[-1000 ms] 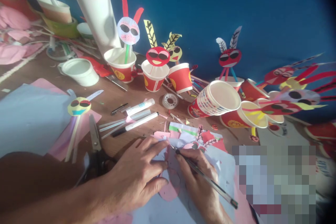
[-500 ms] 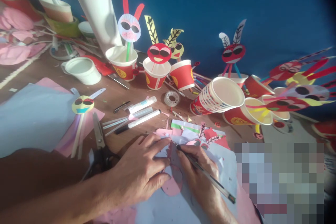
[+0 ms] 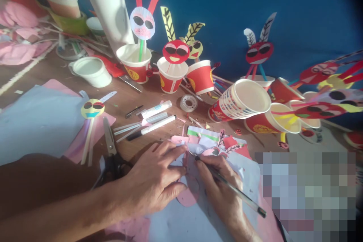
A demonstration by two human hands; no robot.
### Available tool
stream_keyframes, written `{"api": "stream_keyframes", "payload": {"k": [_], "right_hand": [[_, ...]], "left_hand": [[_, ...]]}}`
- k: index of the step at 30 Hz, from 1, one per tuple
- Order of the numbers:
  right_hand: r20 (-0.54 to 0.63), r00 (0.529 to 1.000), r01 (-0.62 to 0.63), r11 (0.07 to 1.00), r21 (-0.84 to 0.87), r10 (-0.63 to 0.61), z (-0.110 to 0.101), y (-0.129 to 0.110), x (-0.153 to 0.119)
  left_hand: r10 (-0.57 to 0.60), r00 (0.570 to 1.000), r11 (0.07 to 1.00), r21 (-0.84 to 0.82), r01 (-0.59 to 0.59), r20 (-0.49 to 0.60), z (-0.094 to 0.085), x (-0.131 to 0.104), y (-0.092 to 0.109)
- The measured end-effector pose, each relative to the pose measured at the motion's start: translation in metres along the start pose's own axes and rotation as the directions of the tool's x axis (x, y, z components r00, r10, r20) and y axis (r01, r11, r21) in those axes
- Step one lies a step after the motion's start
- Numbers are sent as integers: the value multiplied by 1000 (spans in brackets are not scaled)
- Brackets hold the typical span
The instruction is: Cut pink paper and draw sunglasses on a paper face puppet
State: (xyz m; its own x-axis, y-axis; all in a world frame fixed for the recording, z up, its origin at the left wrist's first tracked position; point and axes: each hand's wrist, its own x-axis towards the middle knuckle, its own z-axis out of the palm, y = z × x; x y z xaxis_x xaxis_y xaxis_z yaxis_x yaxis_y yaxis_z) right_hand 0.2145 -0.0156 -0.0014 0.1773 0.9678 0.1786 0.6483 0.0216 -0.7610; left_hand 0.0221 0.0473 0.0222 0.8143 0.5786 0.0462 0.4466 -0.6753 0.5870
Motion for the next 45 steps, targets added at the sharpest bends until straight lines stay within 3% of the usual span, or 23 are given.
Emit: {"api": "stream_keyframes", "payload": {"k": [18,32,41,45], "right_hand": [[-30,999,31,999,-16,-31,2,-7,5],[29,998,54,999,-1,-54,2,-8,4],[56,997,45,998,54,-48,6,-4,4],[24,999,-36,993,112,34,4,-1,3]], "left_hand": [[-16,1000,1000,6,16,19,0,0,0],[-7,999,1000,-22,6,-37,2,-1,0],[-30,999,998,-56,29,-25,2,-1,-1],[-50,998,997,-52,48,-32,1,-2,1]]}}
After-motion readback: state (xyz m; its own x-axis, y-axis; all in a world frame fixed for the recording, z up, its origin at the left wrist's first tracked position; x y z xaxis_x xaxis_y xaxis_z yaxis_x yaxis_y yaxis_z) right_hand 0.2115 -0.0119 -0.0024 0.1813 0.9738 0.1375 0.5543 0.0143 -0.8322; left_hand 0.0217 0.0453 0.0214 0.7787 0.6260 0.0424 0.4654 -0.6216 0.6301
